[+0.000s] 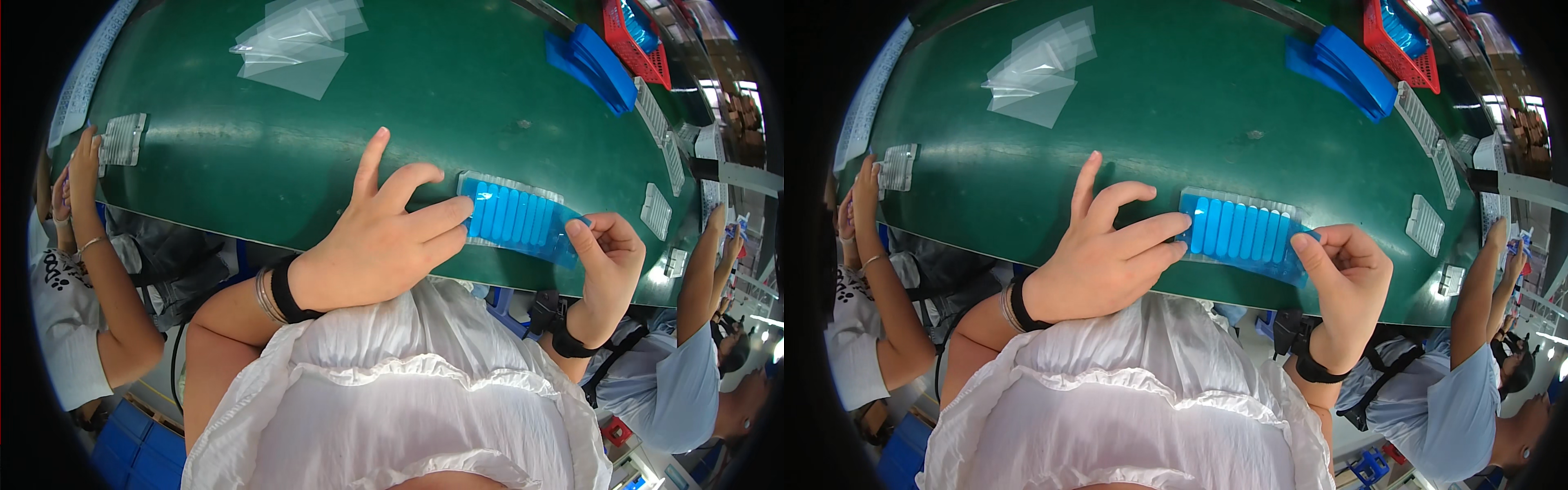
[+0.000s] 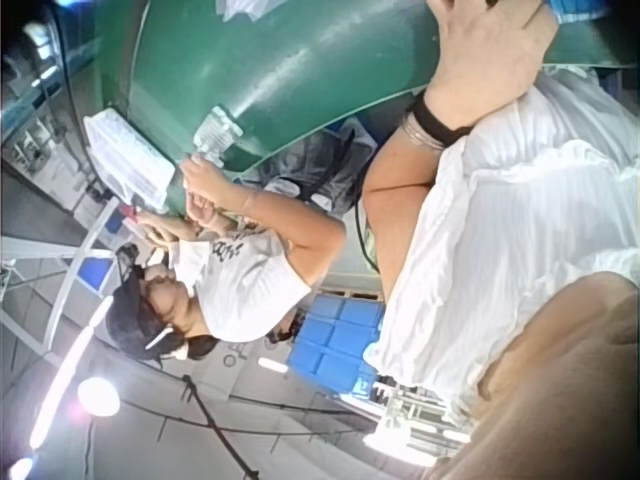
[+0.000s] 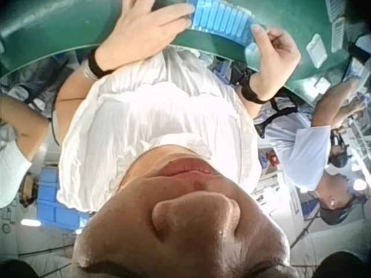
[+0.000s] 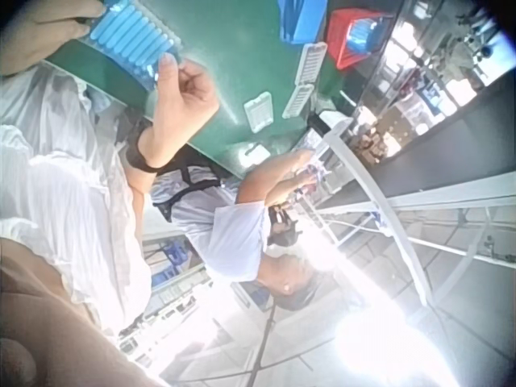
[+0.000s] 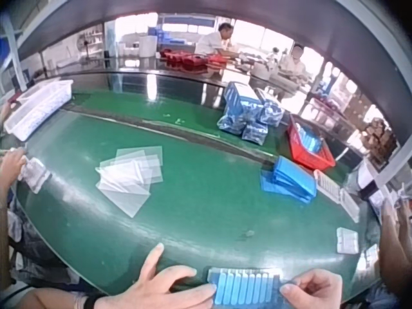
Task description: Assembling small blue plastic components into clear trays on a factory conveyor belt.
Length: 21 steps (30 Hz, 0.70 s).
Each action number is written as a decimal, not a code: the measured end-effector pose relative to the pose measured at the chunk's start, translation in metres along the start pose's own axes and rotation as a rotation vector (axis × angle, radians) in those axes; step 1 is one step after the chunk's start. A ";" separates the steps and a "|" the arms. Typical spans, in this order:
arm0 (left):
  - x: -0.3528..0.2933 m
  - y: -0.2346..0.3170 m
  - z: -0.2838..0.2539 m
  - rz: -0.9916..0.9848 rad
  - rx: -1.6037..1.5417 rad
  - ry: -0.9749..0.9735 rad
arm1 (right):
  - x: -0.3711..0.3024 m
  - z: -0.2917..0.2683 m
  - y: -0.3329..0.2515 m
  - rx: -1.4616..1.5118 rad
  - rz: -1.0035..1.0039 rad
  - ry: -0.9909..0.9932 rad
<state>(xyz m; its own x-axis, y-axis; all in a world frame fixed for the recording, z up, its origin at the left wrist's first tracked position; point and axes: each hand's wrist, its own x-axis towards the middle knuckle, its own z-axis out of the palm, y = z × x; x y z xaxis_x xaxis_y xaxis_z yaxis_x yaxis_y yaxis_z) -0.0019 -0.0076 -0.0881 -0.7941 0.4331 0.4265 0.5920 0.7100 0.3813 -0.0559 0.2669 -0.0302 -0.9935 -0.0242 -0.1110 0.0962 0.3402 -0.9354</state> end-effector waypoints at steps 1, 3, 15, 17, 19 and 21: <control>0.000 0.001 0.000 -0.011 0.012 0.004 | 0.000 0.001 -0.001 0.001 0.000 0.001; 0.000 0.003 0.000 -0.022 0.025 0.008 | 0.000 0.002 -0.002 -0.001 -0.004 0.005; 0.001 0.003 -0.002 -0.153 -0.071 -0.070 | 0.000 0.002 -0.006 0.010 -0.003 0.000; 0.000 0.003 -0.002 -0.162 -0.065 -0.078 | 0.000 0.002 -0.007 0.008 -0.001 0.002; 0.000 0.004 -0.004 -0.168 -0.073 -0.087 | -0.001 0.003 -0.009 0.005 0.004 0.001; -0.001 0.003 -0.005 -0.173 -0.082 -0.093 | -0.002 0.005 -0.011 0.021 -0.013 0.020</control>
<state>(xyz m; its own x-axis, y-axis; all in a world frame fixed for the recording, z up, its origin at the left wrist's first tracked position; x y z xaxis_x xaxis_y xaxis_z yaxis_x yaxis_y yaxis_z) 0.0012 -0.0085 -0.0835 -0.8919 0.3611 0.2723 0.4520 0.7321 0.5097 -0.0551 0.2590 -0.0212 -0.9957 -0.0101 -0.0924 0.0844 0.3202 -0.9436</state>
